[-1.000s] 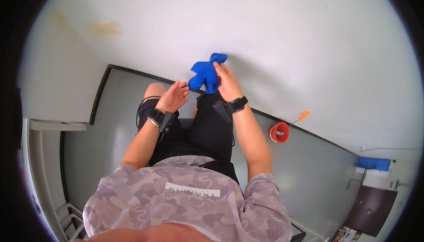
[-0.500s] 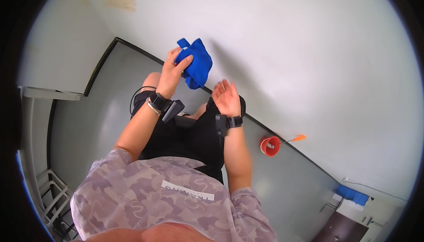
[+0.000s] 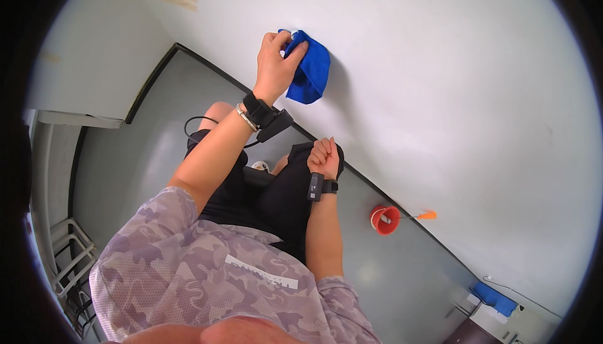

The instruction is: Clean the wall using a blue cloth and a bucket.

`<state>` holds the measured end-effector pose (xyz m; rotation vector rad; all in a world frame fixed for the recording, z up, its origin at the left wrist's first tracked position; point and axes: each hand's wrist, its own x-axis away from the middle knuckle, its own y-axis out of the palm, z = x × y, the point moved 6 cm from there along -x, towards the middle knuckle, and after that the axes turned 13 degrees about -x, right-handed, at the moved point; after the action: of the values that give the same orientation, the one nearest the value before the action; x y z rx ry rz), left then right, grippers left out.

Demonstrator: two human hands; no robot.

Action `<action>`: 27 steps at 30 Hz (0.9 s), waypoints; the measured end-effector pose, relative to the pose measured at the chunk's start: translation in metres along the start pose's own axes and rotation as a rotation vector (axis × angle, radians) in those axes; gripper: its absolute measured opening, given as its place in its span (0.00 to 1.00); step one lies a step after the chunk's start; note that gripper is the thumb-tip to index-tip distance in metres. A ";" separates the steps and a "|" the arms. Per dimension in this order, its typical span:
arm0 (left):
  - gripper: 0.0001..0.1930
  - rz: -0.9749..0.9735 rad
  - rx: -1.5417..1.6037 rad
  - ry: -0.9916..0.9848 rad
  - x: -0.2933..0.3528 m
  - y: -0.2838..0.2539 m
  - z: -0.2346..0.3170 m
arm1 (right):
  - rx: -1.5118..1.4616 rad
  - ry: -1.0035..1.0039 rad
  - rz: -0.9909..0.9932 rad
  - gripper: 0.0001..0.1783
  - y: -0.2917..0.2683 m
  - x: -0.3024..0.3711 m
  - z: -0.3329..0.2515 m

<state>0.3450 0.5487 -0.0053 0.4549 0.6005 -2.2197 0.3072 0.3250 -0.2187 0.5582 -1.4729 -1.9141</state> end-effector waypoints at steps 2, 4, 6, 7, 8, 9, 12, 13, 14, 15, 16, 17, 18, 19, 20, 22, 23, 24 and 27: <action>0.13 -0.028 -0.033 -0.017 0.001 0.001 -0.005 | 0.063 0.037 0.002 0.23 0.001 -0.002 0.002; 0.13 -0.055 -0.057 -0.037 0.002 0.002 -0.009 | 0.054 0.053 -0.014 0.23 0.001 -0.005 0.001; 0.13 -0.077 -0.084 -0.076 0.002 0.004 -0.018 | 0.048 0.070 -0.023 0.23 0.001 -0.006 0.001; 0.16 -0.101 -0.124 -0.094 0.001 0.004 -0.024 | 0.044 0.041 0.000 0.23 -0.001 -0.006 0.000; 0.16 -0.100 -0.123 -0.104 0.002 0.004 -0.029 | 0.042 0.013 0.023 0.23 -0.002 -0.005 -0.001; 0.17 -0.121 -0.082 -0.154 0.002 0.003 -0.031 | 0.012 0.011 0.012 0.22 -0.001 -0.007 -0.001; 0.20 -0.143 -0.012 -0.216 0.003 -0.001 -0.026 | -0.019 0.021 -0.001 0.22 0.000 -0.003 0.000; 0.21 -0.070 0.003 -0.139 0.002 -0.005 -0.015 | -0.017 0.019 0.009 0.22 -0.001 -0.003 0.000; 0.21 0.003 0.017 -0.061 0.002 -0.007 -0.007 | -0.024 0.014 0.009 0.22 -0.002 -0.003 0.001; 0.19 0.050 -0.026 0.006 -0.005 -0.002 -0.004 | -0.022 0.017 0.003 0.22 0.000 -0.007 -0.003; 0.19 0.059 -0.022 0.000 -0.010 0.002 -0.008 | -0.013 0.022 0.008 0.22 0.000 -0.011 -0.005; 0.18 -0.003 -0.057 -0.034 -0.015 0.009 -0.014 | -0.013 0.024 -0.002 0.21 0.002 -0.014 -0.007; 0.17 -0.076 -0.097 -0.071 -0.013 0.015 -0.021 | -0.022 0.019 -0.009 0.21 -0.001 -0.013 -0.007; 0.14 -0.097 -0.117 -0.093 -0.009 0.018 -0.025 | -0.035 0.025 -0.024 0.21 -0.003 -0.009 -0.005; 0.14 -0.099 -0.117 -0.098 -0.006 0.019 -0.030 | -0.035 0.024 -0.019 0.21 -0.004 -0.005 -0.006; 0.14 -0.171 -0.176 -0.143 -0.002 0.024 -0.049 | -0.047 0.006 -0.039 0.21 -0.003 0.002 -0.004; 0.15 -0.247 -0.194 -0.217 0.002 0.027 -0.064 | -0.048 0.003 -0.037 0.21 -0.004 0.004 -0.002; 0.15 -0.253 -0.190 -0.213 0.006 0.027 -0.067 | -0.055 0.000 -0.048 0.21 -0.002 0.003 -0.002; 0.22 -0.227 -0.129 -0.181 0.026 0.024 -0.053 | -0.075 0.000 -0.075 0.21 0.001 0.000 -0.004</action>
<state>0.3537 0.5485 -0.0686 0.1214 0.7222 -2.3852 0.3100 0.3222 -0.2190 0.5860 -1.3920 -2.0178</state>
